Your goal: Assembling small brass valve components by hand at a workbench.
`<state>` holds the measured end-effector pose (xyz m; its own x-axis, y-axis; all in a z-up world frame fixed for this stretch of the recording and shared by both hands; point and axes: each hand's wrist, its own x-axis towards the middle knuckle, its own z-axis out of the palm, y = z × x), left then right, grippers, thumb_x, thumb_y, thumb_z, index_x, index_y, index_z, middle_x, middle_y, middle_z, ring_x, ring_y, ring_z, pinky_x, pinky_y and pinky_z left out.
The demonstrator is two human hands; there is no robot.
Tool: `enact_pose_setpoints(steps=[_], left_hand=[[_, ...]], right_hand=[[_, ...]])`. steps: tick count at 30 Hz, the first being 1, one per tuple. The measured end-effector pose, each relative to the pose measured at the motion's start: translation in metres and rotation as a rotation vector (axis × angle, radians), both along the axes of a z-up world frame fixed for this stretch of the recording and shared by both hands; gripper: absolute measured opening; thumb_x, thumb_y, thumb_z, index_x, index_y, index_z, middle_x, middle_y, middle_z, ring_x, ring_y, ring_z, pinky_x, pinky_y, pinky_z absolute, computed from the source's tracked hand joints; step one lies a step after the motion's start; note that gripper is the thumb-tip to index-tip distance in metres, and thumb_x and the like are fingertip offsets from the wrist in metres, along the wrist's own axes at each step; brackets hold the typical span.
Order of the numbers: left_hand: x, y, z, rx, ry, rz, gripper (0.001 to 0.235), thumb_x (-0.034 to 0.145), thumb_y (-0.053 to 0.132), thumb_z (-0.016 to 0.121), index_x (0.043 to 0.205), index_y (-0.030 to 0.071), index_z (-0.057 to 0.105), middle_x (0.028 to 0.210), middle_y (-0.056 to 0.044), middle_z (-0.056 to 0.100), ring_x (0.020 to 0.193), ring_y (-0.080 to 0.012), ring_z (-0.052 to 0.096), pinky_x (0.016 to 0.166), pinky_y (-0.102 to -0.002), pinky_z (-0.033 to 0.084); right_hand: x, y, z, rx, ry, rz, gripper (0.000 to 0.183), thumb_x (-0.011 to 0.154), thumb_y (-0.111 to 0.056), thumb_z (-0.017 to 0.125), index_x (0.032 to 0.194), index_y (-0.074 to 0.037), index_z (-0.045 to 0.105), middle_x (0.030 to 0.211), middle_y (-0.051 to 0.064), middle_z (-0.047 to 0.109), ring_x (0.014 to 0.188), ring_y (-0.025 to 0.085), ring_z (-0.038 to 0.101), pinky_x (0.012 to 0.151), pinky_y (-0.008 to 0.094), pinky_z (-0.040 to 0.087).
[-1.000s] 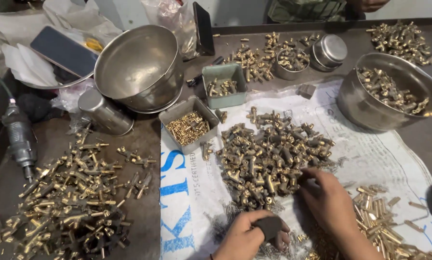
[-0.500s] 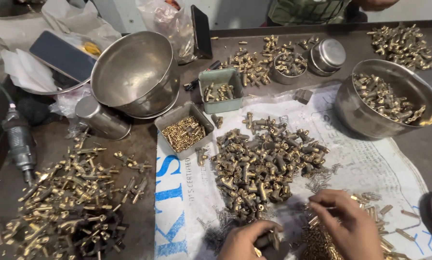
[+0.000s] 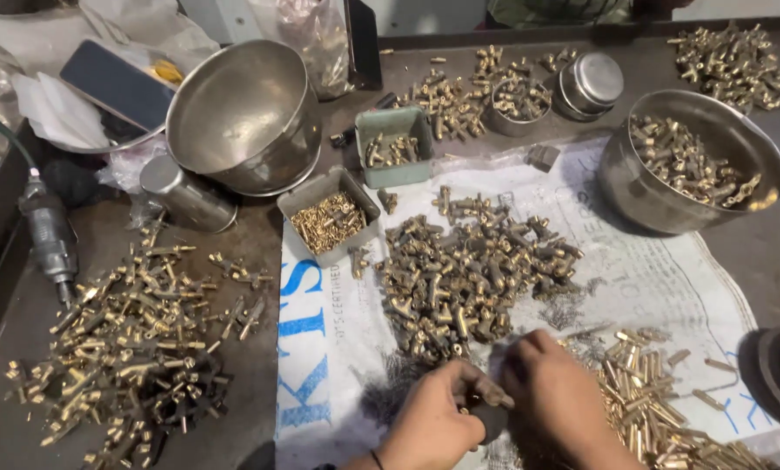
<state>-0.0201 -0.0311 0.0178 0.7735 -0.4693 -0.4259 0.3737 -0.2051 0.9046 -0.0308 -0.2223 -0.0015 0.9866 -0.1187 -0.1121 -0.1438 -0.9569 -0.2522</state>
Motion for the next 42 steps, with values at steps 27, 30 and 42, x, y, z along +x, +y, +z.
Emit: enact_pose_setpoints(steps=[27,30,42], left_hand=[[0.017,-0.019,-0.019,-0.014,-0.237,-0.052,0.021,0.085,0.015,0.078,0.098,0.000,0.073,0.088,-0.007,0.072,0.082,-0.0145,0.068,0.073,-0.030,0.054],[0.025,-0.020,-0.034,-0.126,0.017,-0.002,0.017,0.087,0.010,0.073,0.101,0.000,0.072,0.080,-0.003,0.071,0.073,-0.0069,0.064,0.064,-0.026,0.052],[0.005,-0.009,-0.023,-0.063,-0.020,-0.088,0.029,0.088,0.010,0.069,0.115,0.003,0.076,0.075,-0.001,0.068,0.064,-0.0043,0.058,0.056,-0.025,0.047]], right_hand=[[-0.006,-0.115,0.014,0.265,-0.366,-0.210,0.021,0.084,-0.017,0.076,0.105,-0.011,0.077,0.123,0.007,0.070,0.109,0.021,0.068,0.090,0.034,0.054],[0.001,-0.141,0.008,-0.139,-0.158,-0.104,0.020,0.083,-0.027,0.077,0.101,-0.019,0.083,0.114,0.000,0.073,0.112,0.024,0.063,0.096,0.036,0.052],[-0.005,-0.073,0.042,0.455,0.120,-0.456,0.026,0.096,-0.016,0.073,0.121,-0.006,0.074,0.107,0.009,0.081,0.086,0.027,0.072,0.080,0.039,0.057]])
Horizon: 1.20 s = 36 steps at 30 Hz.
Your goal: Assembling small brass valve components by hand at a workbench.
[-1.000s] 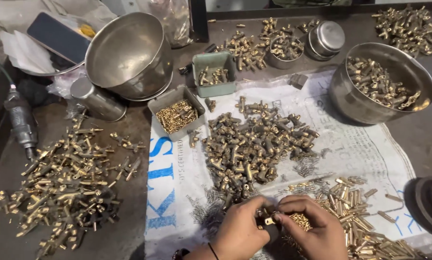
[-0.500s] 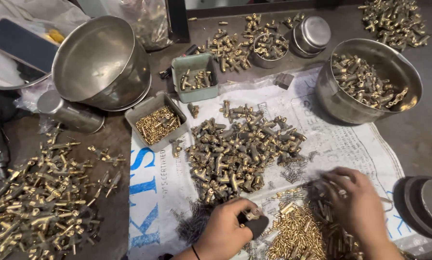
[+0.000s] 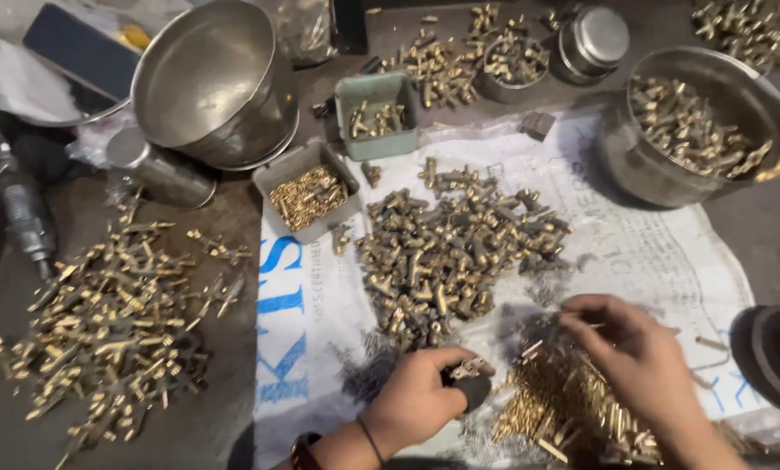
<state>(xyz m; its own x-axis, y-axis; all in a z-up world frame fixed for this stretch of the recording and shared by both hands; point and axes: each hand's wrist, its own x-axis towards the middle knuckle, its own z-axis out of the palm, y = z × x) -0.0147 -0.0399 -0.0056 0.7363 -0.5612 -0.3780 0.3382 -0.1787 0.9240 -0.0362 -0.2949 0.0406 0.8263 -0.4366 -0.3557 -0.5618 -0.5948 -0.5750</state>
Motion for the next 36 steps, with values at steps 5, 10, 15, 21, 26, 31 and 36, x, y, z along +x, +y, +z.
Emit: enact_pose_setpoints(steps=[5,10,15,21,26,31,36], left_hand=[[-0.010,-0.005,-0.002,-0.032,-0.078,-0.063,0.032,0.082,0.008,0.067,0.113,0.002,0.073,0.085,-0.005,0.071,0.067,-0.0084,0.064,0.060,-0.028,0.051],[-0.012,0.002,0.003,0.033,-0.441,-0.129,0.033,0.081,0.015,0.072,0.111,0.002,0.072,0.096,-0.013,0.071,0.076,-0.0225,0.068,0.067,-0.036,0.053],[-0.010,0.006,0.001,0.012,-0.661,-0.142,0.027,0.081,0.015,0.067,0.104,0.001,0.069,0.097,-0.017,0.069,0.090,-0.0338,0.069,0.077,-0.040,0.054],[0.000,0.006,0.015,-0.058,-0.454,-0.159,0.024,0.086,0.020,0.068,0.103,0.003,0.069,0.091,-0.015,0.067,0.083,-0.0315,0.071,0.074,-0.040,0.054],[0.002,0.005,-0.008,-0.099,-0.568,-0.117,0.024,0.090,0.020,0.071,0.107,0.004,0.069,0.096,-0.014,0.069,0.089,-0.0301,0.070,0.078,-0.038,0.055],[-0.002,0.003,-0.024,-0.199,-0.253,-0.134,0.027,0.095,0.026,0.073,0.115,0.008,0.072,0.087,-0.008,0.066,0.075,-0.0164,0.063,0.066,-0.030,0.049],[-0.005,0.004,-0.032,-0.371,0.278,-0.162,0.027,0.098,0.034,0.068,0.110,0.010,0.072,0.077,0.001,0.064,0.059,-0.0040,0.057,0.051,-0.020,0.042]], right_hand=[[-0.040,0.046,-0.023,0.621,-0.334,-0.019,0.024,0.087,-0.006,0.071,0.109,0.000,0.077,0.101,0.008,0.080,0.092,0.013,0.072,0.085,0.029,0.058],[-0.050,0.054,-0.025,0.685,-0.385,-0.098,0.022,0.087,-0.003,0.071,0.108,0.006,0.076,0.097,0.010,0.078,0.090,0.015,0.072,0.084,0.029,0.058],[-0.053,0.071,-0.011,0.320,-0.453,0.040,0.020,0.083,-0.005,0.078,0.102,0.000,0.078,0.096,0.006,0.080,0.087,0.013,0.073,0.079,0.029,0.059],[-0.045,0.074,-0.012,0.145,-0.545,0.177,0.019,0.077,-0.007,0.082,0.095,-0.004,0.078,0.101,0.006,0.079,0.096,0.014,0.076,0.088,0.028,0.061],[-0.039,0.071,-0.023,0.364,-0.550,0.155,0.015,0.081,-0.001,0.077,0.096,0.000,0.075,0.106,0.011,0.078,0.103,0.018,0.074,0.095,0.032,0.057],[-0.033,0.054,-0.034,0.654,-0.406,0.042,0.014,0.083,0.002,0.074,0.097,0.003,0.076,0.108,0.015,0.079,0.103,0.023,0.073,0.095,0.037,0.057],[-0.040,0.049,-0.046,0.677,-0.467,0.278,0.022,0.082,-0.008,0.075,0.102,0.001,0.076,0.117,0.013,0.076,0.113,0.024,0.071,0.100,0.037,0.054]])
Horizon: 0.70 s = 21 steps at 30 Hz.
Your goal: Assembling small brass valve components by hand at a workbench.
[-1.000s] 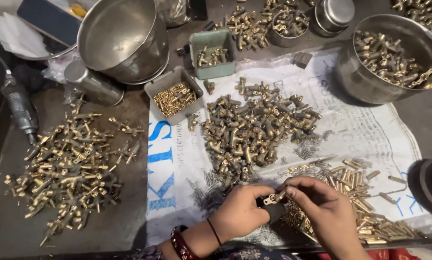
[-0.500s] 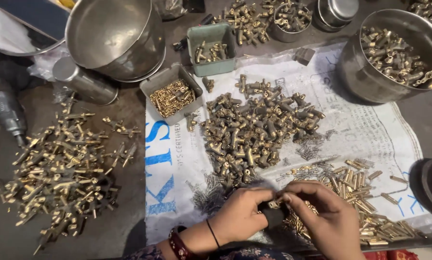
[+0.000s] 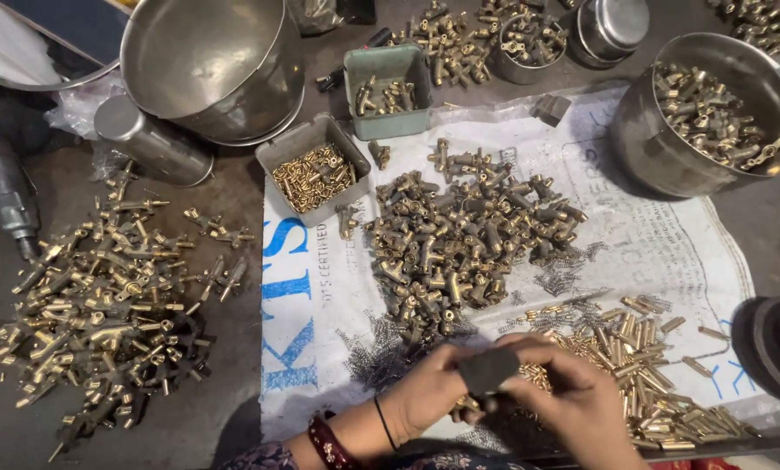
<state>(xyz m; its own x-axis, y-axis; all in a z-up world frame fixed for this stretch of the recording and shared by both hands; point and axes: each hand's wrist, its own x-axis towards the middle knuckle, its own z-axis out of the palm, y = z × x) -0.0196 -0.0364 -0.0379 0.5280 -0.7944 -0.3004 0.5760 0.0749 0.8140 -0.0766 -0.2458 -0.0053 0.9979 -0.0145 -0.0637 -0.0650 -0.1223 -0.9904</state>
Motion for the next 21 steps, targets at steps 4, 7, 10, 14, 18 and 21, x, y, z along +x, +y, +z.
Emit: enact_pose_setpoints(steps=[4,7,10,14,18,21], left_hand=[[0.012,0.001,0.018,0.140,0.106,0.045,0.032,0.099,0.038,0.061,0.097,0.009,0.072,0.073,0.001,0.067,0.055,-0.0055,0.057,0.045,-0.020,0.037],[0.016,0.006,0.026,0.194,0.128,0.100,0.036,0.100,0.037,0.058,0.091,0.006,0.074,0.073,0.000,0.068,0.058,-0.0067,0.060,0.046,-0.021,0.038],[0.014,0.006,0.032,0.170,0.165,0.160,0.034,0.100,0.035,0.058,0.091,0.006,0.074,0.073,0.001,0.067,0.059,-0.0075,0.062,0.047,-0.022,0.038],[0.015,0.006,0.030,0.226,0.210,0.217,0.044,0.102,0.042,0.054,0.086,0.006,0.072,0.070,0.000,0.063,0.056,-0.0089,0.061,0.045,-0.023,0.037],[0.018,0.004,0.021,0.246,0.151,0.219,0.041,0.099,0.043,0.059,0.089,0.007,0.075,0.074,0.001,0.064,0.059,-0.0084,0.060,0.047,-0.023,0.037],[0.022,0.002,0.032,0.285,0.196,0.228,0.052,0.098,0.053,0.056,0.084,0.007,0.073,0.069,0.001,0.062,0.053,-0.0090,0.057,0.044,-0.024,0.035]], right_hand=[[0.013,-0.019,-0.002,-0.194,-0.006,-0.030,0.026,0.076,-0.011,0.081,0.100,-0.001,0.079,0.114,0.010,0.080,0.108,0.020,0.074,0.097,0.035,0.056],[0.037,-0.046,-0.010,-0.394,0.227,-0.415,0.025,0.086,-0.014,0.077,0.110,-0.010,0.079,0.109,0.006,0.081,0.100,0.020,0.075,0.090,0.035,0.059],[0.047,-0.044,-0.010,-0.946,-0.083,-0.072,0.022,0.080,-0.019,0.080,0.101,-0.014,0.081,0.110,0.002,0.076,0.097,0.019,0.073,0.086,0.033,0.059],[0.058,-0.030,-0.004,-1.159,-0.198,0.029,0.019,0.081,-0.023,0.074,0.097,-0.015,0.080,0.101,0.004,0.073,0.091,0.028,0.070,0.076,0.040,0.058],[0.061,-0.028,-0.001,-1.268,-0.088,0.130,0.023,0.083,-0.028,0.070,0.100,-0.014,0.077,0.101,0.005,0.070,0.089,0.029,0.069,0.072,0.042,0.058],[0.065,-0.025,-0.011,-1.332,-0.063,0.184,0.024,0.084,-0.029,0.068,0.099,-0.012,0.074,0.094,0.008,0.067,0.090,0.029,0.069,0.074,0.042,0.059]])
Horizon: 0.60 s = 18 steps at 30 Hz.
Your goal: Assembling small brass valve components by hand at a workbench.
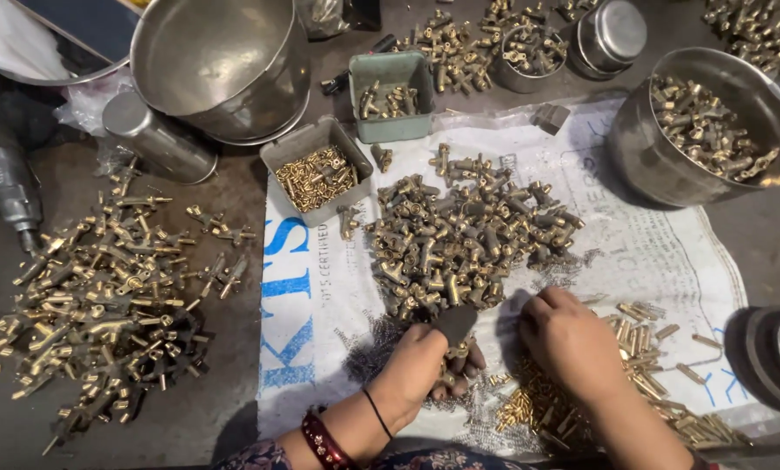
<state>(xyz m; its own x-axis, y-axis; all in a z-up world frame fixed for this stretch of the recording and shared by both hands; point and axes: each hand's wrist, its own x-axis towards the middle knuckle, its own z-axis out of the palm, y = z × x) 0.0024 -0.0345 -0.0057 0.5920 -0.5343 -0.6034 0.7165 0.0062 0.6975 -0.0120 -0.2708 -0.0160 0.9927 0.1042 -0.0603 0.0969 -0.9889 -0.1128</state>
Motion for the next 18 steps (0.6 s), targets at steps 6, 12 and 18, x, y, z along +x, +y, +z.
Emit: enact_pose_setpoints(steps=[6,12,18], left_hand=[[-0.001,0.003,0.001,-0.026,0.037,0.009,0.056,0.097,0.057,0.053,0.082,0.007,0.072,0.069,0.001,0.064,0.051,-0.0097,0.058,0.042,-0.025,0.033],[-0.005,-0.001,-0.002,-0.091,0.102,0.010,0.060,0.099,0.059,0.047,0.077,0.008,0.068,0.065,-0.001,0.063,0.046,-0.0108,0.055,0.037,-0.025,0.030],[-0.009,0.002,-0.030,-0.127,0.116,0.022,0.047,0.103,0.047,0.050,0.087,0.006,0.069,0.068,-0.003,0.065,0.047,-0.0118,0.054,0.037,-0.026,0.031]], right_hand=[[-0.001,0.014,0.005,-0.069,0.074,-0.176,0.030,0.089,-0.033,0.067,0.103,-0.006,0.068,0.102,0.011,0.065,0.091,0.033,0.068,0.076,0.044,0.058],[-0.001,0.004,-0.006,-0.050,-0.058,-0.061,0.032,0.078,-0.033,0.071,0.094,-0.005,0.069,0.099,0.014,0.068,0.093,0.036,0.069,0.076,0.045,0.058],[-0.035,0.021,0.024,0.712,0.059,-0.526,0.020,0.086,-0.014,0.073,0.106,-0.010,0.074,0.094,0.010,0.076,0.087,0.030,0.081,0.079,0.040,0.064]])
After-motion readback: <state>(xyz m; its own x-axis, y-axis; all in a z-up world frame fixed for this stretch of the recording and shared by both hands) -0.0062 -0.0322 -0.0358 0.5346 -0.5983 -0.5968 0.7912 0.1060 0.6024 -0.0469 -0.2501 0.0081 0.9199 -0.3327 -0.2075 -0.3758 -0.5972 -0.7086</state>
